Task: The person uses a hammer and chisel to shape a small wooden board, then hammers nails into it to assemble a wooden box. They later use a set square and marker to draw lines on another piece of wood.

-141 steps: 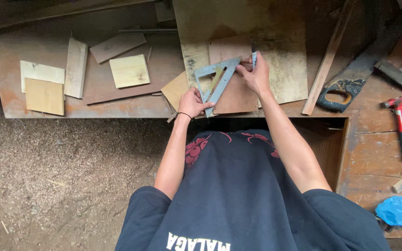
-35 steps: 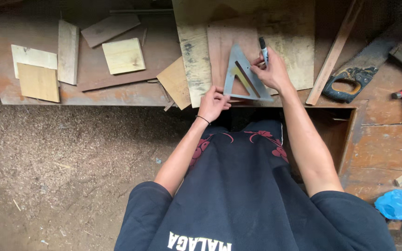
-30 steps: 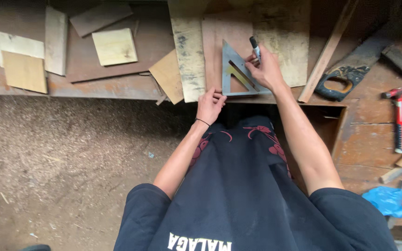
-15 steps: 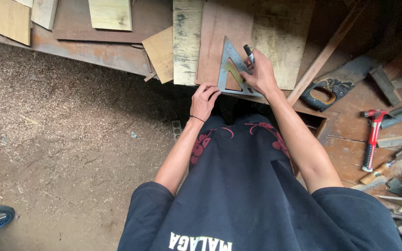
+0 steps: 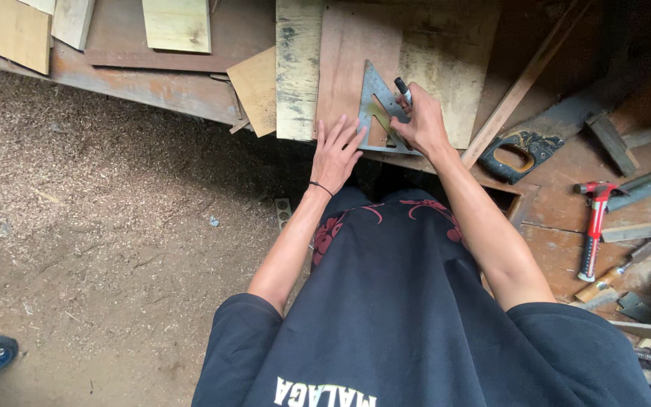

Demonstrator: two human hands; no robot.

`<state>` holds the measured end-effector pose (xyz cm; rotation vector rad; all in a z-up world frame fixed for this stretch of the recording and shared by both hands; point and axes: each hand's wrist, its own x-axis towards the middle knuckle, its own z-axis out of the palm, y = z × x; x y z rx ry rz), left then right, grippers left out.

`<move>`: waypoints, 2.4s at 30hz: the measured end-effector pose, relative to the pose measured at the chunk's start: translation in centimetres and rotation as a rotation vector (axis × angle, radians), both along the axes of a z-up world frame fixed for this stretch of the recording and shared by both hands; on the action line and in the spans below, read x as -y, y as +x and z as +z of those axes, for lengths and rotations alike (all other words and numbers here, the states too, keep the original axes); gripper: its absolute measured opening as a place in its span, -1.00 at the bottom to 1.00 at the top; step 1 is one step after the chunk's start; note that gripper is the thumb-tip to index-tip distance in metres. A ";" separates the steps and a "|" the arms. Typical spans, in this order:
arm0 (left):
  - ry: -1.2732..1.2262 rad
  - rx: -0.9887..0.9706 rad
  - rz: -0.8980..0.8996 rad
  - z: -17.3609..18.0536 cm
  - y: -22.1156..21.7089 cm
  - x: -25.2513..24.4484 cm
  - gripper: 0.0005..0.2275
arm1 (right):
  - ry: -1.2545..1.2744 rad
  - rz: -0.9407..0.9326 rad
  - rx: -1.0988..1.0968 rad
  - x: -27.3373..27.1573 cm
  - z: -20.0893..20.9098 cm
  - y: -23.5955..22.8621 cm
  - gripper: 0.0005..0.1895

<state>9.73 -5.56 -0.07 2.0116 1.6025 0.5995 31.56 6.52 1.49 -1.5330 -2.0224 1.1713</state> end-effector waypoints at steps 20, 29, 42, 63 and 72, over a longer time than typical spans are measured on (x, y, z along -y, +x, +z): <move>-0.018 -0.069 0.014 -1.3 0.9 0.2 -0.61 | 0.000 0.021 0.018 -0.1 1.1 0.6 -0.61; -0.036 -0.072 0.010 -1.1 0.9 0.1 -0.57 | 0.021 0.039 0.033 -0.3 0.4 0.6 -0.61; -0.033 -0.062 0.018 -0.9 1.0 -0.1 -0.57 | 0.043 0.065 0.088 -0.4 0.0 0.9 -0.62; -0.413 0.728 0.326 4.7 3.0 -4.4 -0.75 | -0.458 -0.011 -0.343 -0.2 1.2 0.1 -0.56; -0.459 1.320 0.286 1.6 2.4 -8.4 -0.78 | -0.440 0.350 -0.122 -2.7 8.1 -0.8 -0.57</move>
